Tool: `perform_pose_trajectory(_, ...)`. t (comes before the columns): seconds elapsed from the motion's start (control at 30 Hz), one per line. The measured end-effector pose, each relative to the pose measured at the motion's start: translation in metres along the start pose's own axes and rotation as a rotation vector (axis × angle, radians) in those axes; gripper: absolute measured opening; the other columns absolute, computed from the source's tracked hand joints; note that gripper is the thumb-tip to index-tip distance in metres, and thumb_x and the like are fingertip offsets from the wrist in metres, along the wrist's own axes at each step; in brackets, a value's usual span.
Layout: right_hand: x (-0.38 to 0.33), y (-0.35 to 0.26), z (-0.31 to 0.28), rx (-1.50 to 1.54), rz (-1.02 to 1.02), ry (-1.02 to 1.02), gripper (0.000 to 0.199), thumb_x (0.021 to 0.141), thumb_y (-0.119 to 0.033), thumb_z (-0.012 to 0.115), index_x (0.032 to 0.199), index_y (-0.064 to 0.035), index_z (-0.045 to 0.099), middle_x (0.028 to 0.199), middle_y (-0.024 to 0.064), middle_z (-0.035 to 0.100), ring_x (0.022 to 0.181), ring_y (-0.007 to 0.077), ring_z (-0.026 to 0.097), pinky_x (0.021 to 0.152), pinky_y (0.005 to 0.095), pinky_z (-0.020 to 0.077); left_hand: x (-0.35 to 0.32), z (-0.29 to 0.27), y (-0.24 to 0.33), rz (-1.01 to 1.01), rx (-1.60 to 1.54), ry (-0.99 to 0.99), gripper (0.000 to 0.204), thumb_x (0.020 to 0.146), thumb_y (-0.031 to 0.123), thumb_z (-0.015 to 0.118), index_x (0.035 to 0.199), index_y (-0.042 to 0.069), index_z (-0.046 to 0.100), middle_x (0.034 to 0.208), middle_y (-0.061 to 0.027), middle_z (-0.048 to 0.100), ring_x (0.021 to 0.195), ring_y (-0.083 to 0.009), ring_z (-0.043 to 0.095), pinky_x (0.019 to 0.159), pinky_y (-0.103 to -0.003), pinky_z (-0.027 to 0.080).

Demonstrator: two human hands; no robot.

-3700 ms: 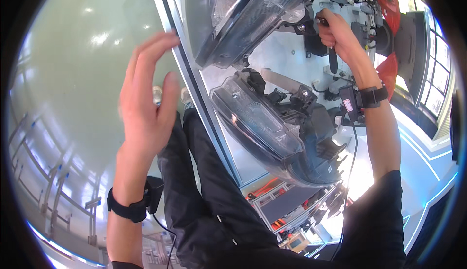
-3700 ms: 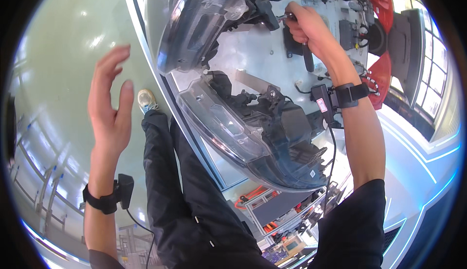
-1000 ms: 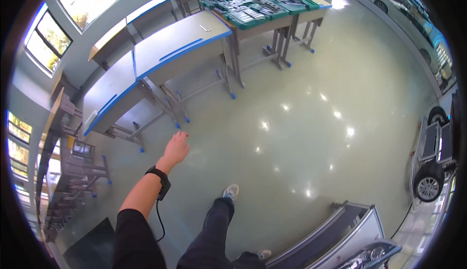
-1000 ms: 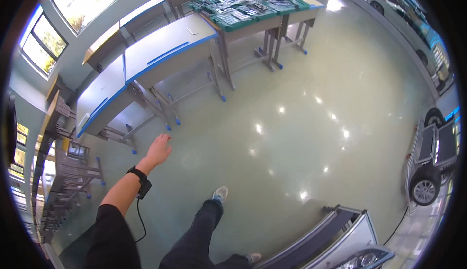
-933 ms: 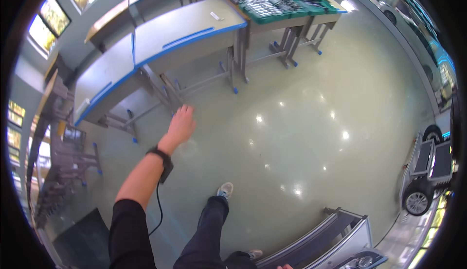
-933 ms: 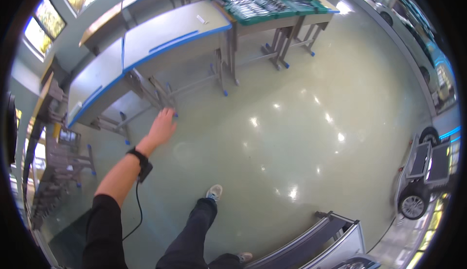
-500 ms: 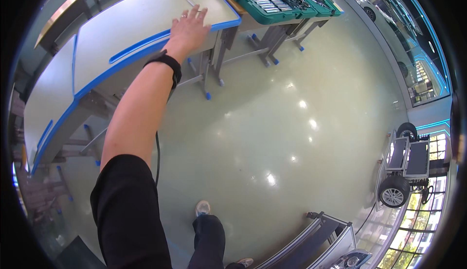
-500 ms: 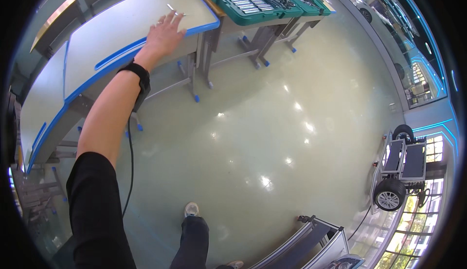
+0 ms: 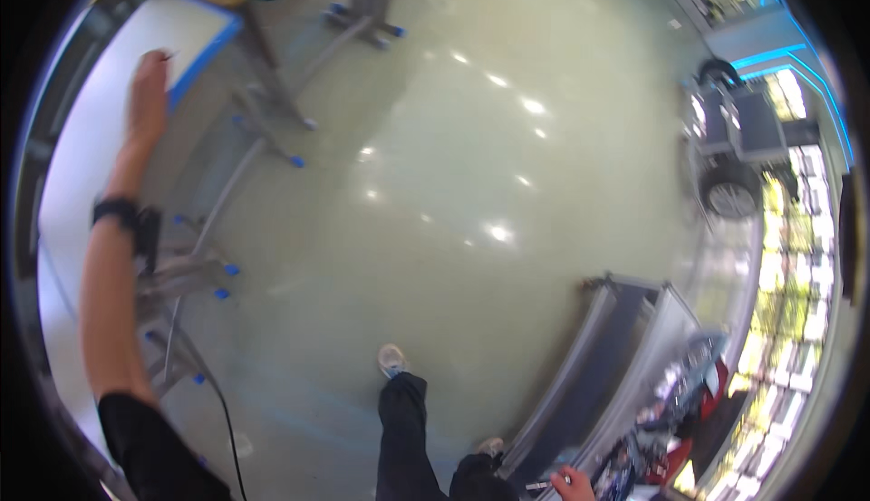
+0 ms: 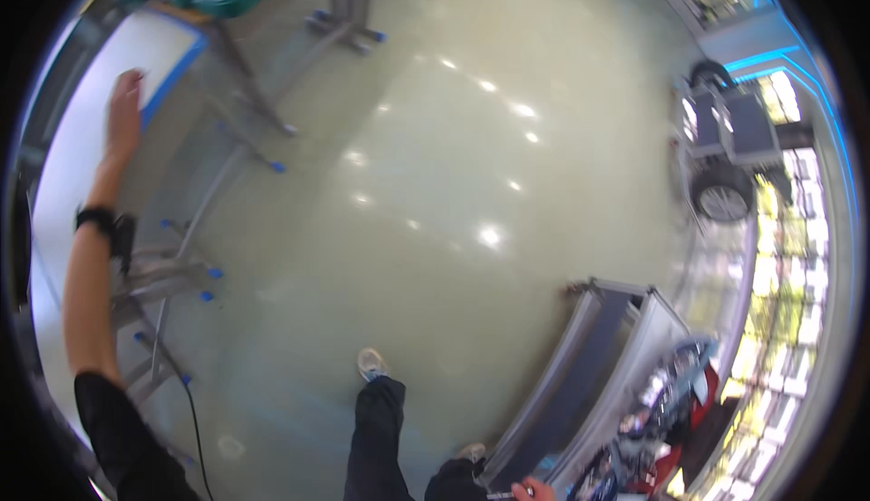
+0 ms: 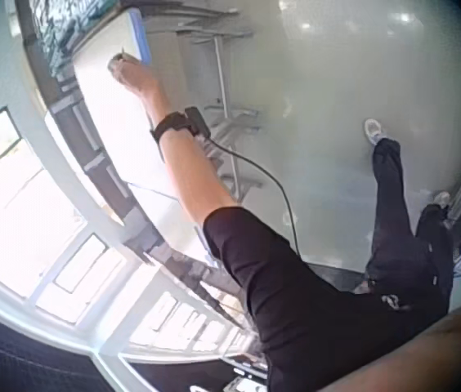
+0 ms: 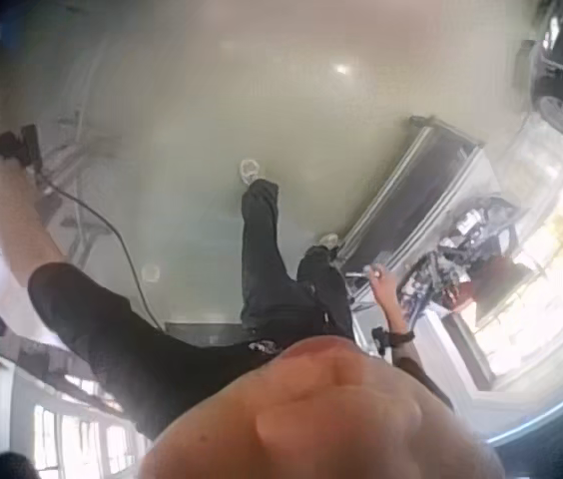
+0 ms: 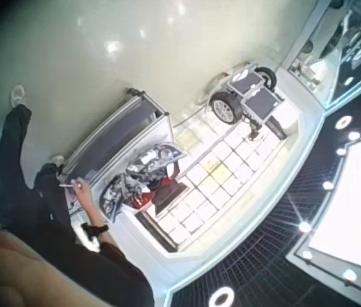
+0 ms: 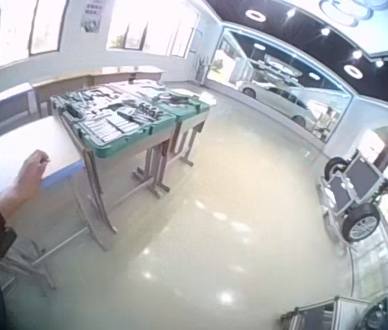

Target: Assemble and secure components of a car headlight assembly using a socket wrench.

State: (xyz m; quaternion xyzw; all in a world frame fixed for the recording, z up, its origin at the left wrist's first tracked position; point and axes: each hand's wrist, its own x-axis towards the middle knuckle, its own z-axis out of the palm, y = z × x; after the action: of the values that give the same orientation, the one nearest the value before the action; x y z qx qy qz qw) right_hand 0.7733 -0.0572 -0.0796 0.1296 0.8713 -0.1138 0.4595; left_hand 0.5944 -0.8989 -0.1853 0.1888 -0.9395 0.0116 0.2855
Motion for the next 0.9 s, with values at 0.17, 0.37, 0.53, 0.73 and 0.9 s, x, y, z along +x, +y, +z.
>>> perform_pose_trajectory(0.17,-0.028,0.0,0.001,0.321,-0.097,-0.039,0.026,0.085,-0.027,0.059,0.076,-0.0026,0.057,0.06,0.0058,0.048,0.06,0.0102,0.045,0.055,0.0287,0.038,-0.094,-0.088,0.157,-0.194,-0.713,-0.173,0.027,0.098,0.018,0.037,0.11,0.0,0.053,0.1,-0.0059,0.057,0.093,-0.0124,0.053,0.082,-0.025,0.04)
perform_pose_trajectory(0.37,-0.06,0.056,0.033,0.542,0.154,-0.041,0.025,0.085,-0.028,0.058,0.086,-0.003,0.059,0.062,0.0082,0.051,0.06,0.0134,0.049,0.057,0.03,0.0402,-0.324,-0.136,0.425,-0.961,-1.774,-1.168,0.023,0.096,0.026,0.043,0.09,0.005,0.049,0.08,-0.0043,0.049,0.068,-0.0117,0.048,0.062,-0.025,0.042)
perform_pose_trajectory(0.53,-0.089,0.134,0.042,0.867,0.07,-0.128,0.041,0.086,-0.022,0.056,0.124,-0.0086,0.049,0.071,0.0036,0.057,0.067,0.0133,0.054,0.064,0.0279,0.0432,-0.411,-0.245,0.579,-1.184,-1.785,-1.924,0.023,0.097,0.019,0.036,0.086,0.002,0.047,0.077,-0.0073,0.048,0.066,-0.0153,0.046,0.061,-0.029,0.042)
perform_pose_trajectory(0.73,-0.107,0.246,0.05,0.999,-0.188,-0.221,0.027,0.091,-0.019,0.051,0.109,-0.0001,0.058,0.074,0.0036,0.057,0.069,0.0118,0.055,0.067,0.0258,0.0444,-0.484,-0.319,0.698,-1.102,-1.964,-2.323,0.022,0.097,0.018,0.036,0.09,0.001,0.048,0.08,-0.0063,0.047,0.072,-0.0141,0.046,0.068,-0.028,0.04)
perform_pose_trajectory(0.9,-0.129,0.353,0.013,0.994,-0.243,0.016,0.028,0.09,-0.025,0.05,0.083,-0.0009,0.061,0.065,0.0015,0.054,0.062,0.0098,0.051,0.059,0.0252,0.0408,-0.526,-0.358,0.808,-0.946,-2.092,-2.316,0.021,0.097,0.018,0.037,0.093,0.001,0.049,0.085,-0.0056,0.048,0.077,-0.0136,0.047,0.071,-0.029,0.042)
